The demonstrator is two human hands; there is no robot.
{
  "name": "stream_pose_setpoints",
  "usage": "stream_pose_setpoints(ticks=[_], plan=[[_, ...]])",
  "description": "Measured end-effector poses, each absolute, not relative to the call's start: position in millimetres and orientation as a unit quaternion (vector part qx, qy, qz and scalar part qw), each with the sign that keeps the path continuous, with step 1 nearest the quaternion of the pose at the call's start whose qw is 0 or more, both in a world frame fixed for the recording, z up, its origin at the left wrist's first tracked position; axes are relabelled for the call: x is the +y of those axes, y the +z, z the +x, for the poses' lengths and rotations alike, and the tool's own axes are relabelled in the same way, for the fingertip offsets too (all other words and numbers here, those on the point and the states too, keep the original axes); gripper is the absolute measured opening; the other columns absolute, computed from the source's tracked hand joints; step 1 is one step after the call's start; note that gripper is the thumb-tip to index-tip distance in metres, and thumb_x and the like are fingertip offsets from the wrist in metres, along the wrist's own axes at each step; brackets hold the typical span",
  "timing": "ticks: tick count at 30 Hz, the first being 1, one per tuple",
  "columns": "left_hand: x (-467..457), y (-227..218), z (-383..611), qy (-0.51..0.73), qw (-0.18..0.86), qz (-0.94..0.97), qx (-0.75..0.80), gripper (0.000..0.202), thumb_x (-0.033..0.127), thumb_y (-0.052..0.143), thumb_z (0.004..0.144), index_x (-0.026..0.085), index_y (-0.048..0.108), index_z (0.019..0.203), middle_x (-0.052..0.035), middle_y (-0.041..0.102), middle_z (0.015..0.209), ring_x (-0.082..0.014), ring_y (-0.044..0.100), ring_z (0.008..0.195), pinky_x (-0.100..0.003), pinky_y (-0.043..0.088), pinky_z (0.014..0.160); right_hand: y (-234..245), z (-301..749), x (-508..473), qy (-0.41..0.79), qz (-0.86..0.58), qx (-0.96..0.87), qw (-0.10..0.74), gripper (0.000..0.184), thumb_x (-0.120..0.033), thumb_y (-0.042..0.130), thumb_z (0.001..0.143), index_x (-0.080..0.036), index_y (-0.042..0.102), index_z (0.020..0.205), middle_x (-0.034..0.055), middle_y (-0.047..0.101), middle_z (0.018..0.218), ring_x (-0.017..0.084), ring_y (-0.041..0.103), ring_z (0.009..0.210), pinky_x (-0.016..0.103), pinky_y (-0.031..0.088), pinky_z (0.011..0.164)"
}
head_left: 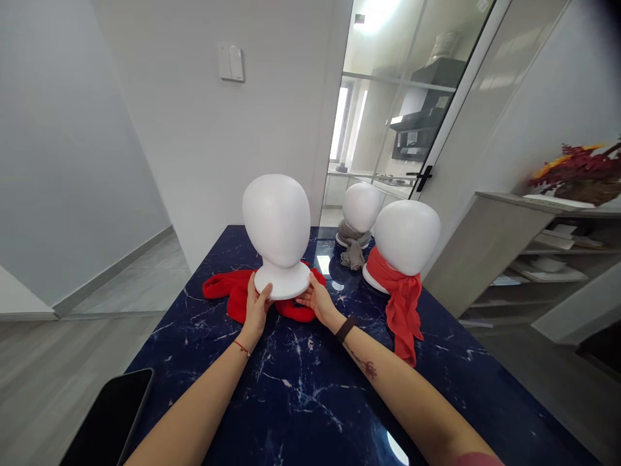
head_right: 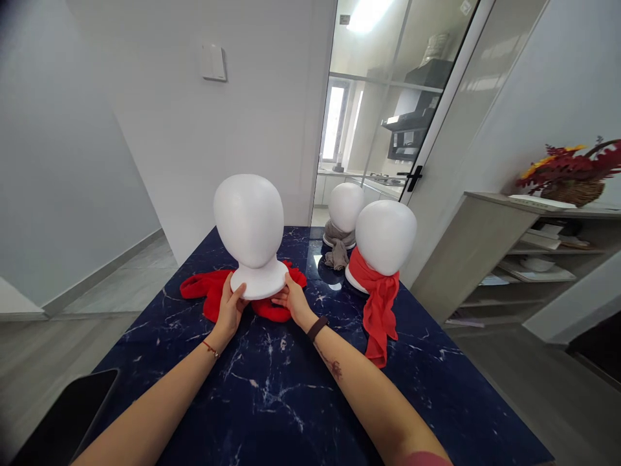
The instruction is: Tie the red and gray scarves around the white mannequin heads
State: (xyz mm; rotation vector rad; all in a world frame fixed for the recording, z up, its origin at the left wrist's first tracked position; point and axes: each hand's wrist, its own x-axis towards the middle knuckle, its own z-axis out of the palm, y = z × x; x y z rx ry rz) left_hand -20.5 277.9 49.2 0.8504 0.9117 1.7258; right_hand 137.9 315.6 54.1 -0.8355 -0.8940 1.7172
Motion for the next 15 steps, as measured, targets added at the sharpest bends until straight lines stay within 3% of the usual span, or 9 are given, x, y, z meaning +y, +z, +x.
stream_pose_setpoints(ticks=[6,9,11,15], plan=[[281,44,-19,0.695,0.493,0.356,0.383,0.077,0.043,0.061,0.079,0.038,0.019,0.143,-0.0011,0.034,0.147,-0.0199,0.047,0.124,-0.029,0.049,0.089,57,142,314,0.715,-0.327,-0.321,0.528,0.02,-0.037,0.064,0.079,-0.018,0.062,0.086,0.002,0.069,0.078,0.011,0.063,0.064,0.022,0.051,0.061],[283,43,-22,0.697,0.443,0.381,0.416,0.066,0.047,0.044,0.088,0.031,0.015,0.145,-0.0068,0.049,0.136,-0.0198,0.054,0.116,-0.038,0.045,0.096,58,148,320,0.708,-0.323,-0.309,0.546,0.02,-0.036,0.066,0.077,-0.017,0.062,0.082,0.0014,0.069,0.075,0.011,0.063,0.063,0.021,0.051,0.061],[283,43,-26,0.666,0.34,0.464,0.474,0.058,0.039,0.044,0.088,0.026,0.027,0.142,-0.0089,0.054,0.131,-0.022,0.051,0.12,-0.044,0.036,0.104,58,153,325,0.697,-0.327,-0.301,0.563,0.02,-0.036,0.068,0.076,-0.017,0.061,0.081,0.001,0.068,0.074,0.011,0.063,0.064,0.022,0.051,0.062],[282,42,-30,0.522,0.135,0.644,0.543,0.05,0.028,0.059,0.076,0.021,0.052,0.125,-0.0114,0.046,0.139,-0.0299,0.024,0.137,-0.052,0.006,0.113,59,168,339,0.673,-0.347,-0.293,0.584,0.019,-0.035,0.066,0.078,-0.018,0.061,0.084,0.001,0.068,0.076,0.011,0.063,0.067,0.022,0.052,0.064]])
